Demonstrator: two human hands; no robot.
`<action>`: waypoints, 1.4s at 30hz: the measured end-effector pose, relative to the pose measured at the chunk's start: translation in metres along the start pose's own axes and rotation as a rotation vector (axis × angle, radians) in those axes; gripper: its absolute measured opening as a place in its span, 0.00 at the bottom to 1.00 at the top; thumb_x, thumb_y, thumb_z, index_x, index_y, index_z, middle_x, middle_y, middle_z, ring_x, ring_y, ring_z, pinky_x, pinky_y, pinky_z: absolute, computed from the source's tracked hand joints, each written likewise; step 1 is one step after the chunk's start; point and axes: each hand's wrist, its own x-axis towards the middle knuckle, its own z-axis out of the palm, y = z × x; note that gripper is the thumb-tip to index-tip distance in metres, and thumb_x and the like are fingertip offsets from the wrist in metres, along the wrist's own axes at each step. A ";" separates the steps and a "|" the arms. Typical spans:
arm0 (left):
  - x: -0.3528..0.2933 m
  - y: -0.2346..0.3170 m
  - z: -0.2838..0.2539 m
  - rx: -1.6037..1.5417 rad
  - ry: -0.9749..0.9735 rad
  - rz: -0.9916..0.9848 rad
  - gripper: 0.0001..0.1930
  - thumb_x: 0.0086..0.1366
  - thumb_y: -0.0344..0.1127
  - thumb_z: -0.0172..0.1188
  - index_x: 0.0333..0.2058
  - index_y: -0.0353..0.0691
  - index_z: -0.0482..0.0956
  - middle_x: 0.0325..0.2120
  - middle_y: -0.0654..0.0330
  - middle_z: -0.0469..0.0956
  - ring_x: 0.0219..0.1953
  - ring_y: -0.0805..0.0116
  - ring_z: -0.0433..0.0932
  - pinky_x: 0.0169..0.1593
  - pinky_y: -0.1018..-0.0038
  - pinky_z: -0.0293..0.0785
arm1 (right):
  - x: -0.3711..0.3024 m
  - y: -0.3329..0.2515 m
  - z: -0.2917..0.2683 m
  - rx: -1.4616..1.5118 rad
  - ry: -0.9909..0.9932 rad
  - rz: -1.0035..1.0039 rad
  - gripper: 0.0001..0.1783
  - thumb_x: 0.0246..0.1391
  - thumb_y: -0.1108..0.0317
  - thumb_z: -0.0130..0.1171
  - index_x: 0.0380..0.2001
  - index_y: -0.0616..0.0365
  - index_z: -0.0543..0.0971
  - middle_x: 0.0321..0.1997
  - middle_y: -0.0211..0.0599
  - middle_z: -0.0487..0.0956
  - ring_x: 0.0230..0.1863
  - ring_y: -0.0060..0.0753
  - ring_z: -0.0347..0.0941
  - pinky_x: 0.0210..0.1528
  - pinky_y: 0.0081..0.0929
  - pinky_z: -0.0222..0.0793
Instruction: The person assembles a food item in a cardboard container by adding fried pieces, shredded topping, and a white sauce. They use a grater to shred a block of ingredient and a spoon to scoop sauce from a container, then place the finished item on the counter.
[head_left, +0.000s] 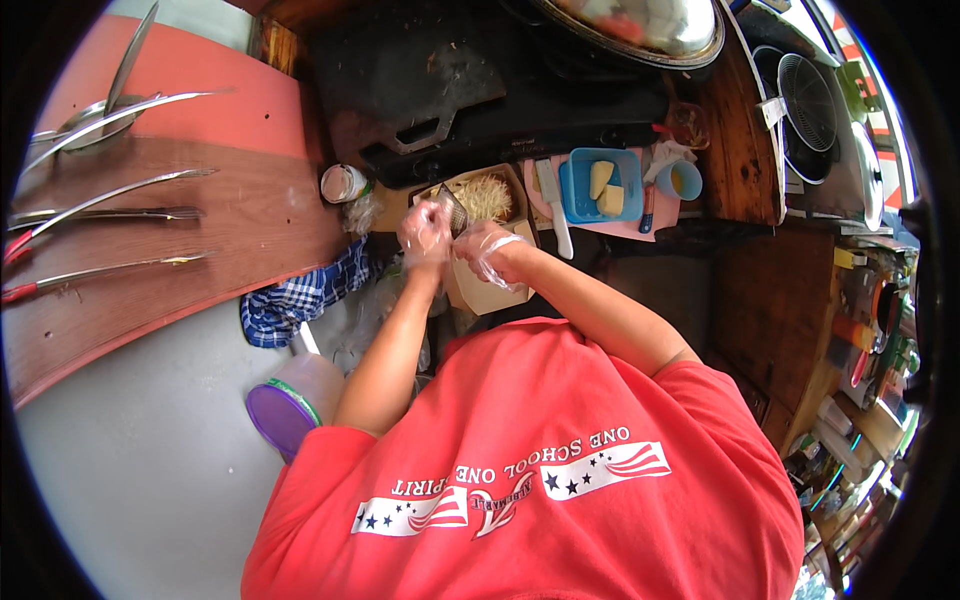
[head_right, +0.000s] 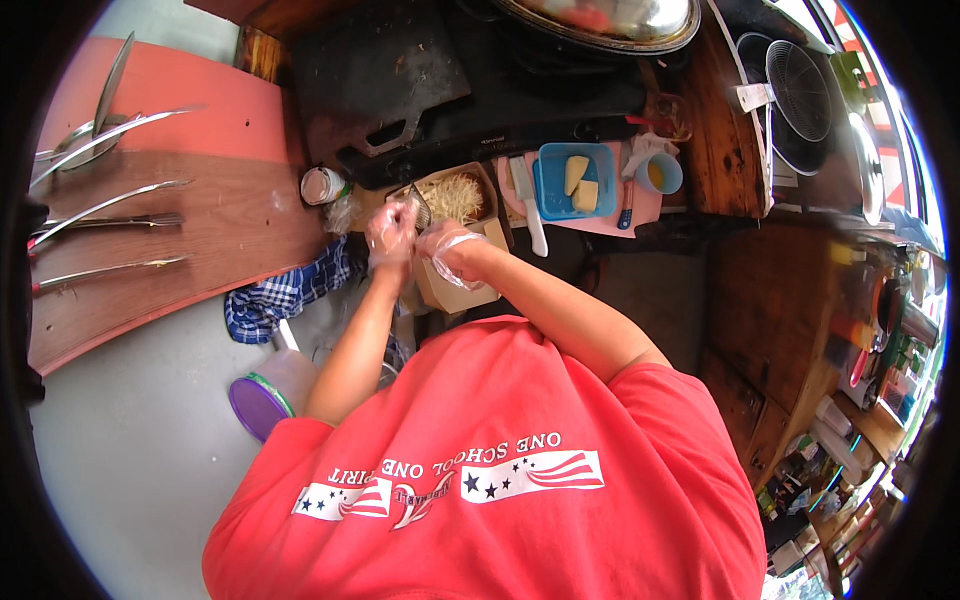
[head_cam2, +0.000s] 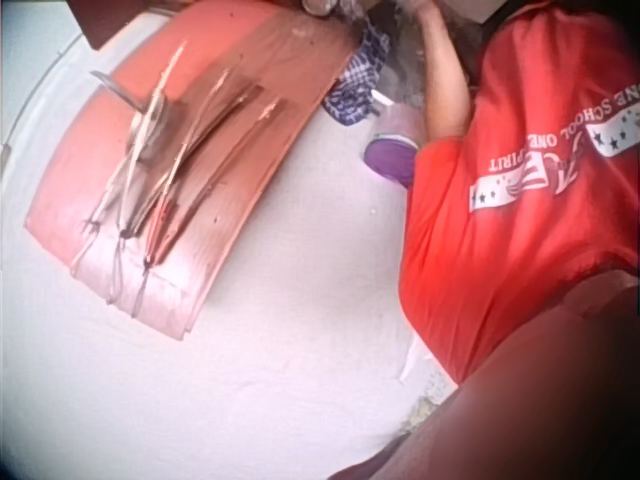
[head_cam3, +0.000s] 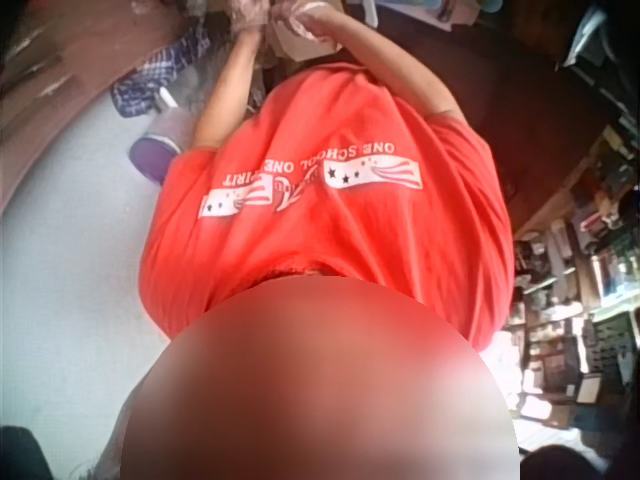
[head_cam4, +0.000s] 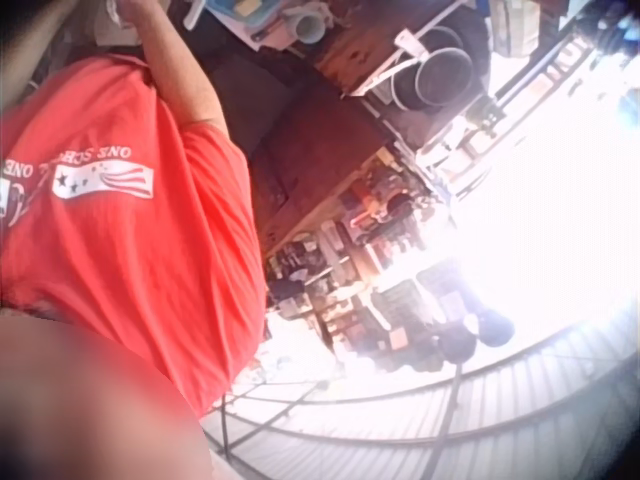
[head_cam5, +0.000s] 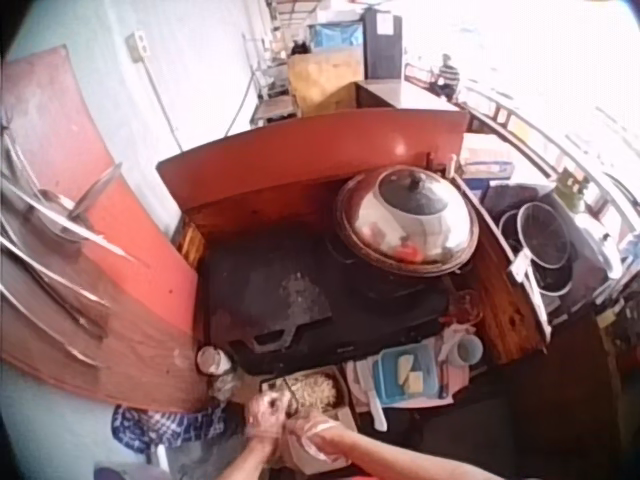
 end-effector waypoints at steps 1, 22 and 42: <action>-0.008 0.004 -0.004 -0.102 -0.055 -0.063 0.09 0.65 0.34 0.69 0.33 0.35 0.83 0.25 0.55 0.82 0.27 0.64 0.78 0.35 0.66 0.74 | 0.003 -0.003 -0.005 0.205 0.055 0.129 0.04 0.48 0.73 0.63 0.27 0.59 0.77 0.18 0.33 0.70 0.17 0.32 0.69 0.19 0.33 0.62; 0.034 -0.031 -0.004 -0.346 -0.213 -0.622 0.23 0.65 0.39 0.74 0.53 0.32 0.80 0.31 0.61 0.82 0.27 0.75 0.75 0.30 0.76 0.71 | -0.001 -0.025 -0.013 0.792 -0.190 0.717 0.09 0.53 0.69 0.61 0.31 0.65 0.76 0.15 0.34 0.68 0.13 0.28 0.65 0.15 0.29 0.57; 0.041 -0.025 0.003 0.520 -0.111 -0.042 0.14 0.61 0.40 0.72 0.29 0.31 0.86 0.28 0.44 0.85 0.30 0.43 0.83 0.36 0.55 0.77 | -0.029 0.001 -0.027 1.212 -0.123 1.009 0.06 0.52 0.75 0.60 0.32 0.56 0.73 0.18 0.29 0.63 0.14 0.23 0.59 0.15 0.28 0.51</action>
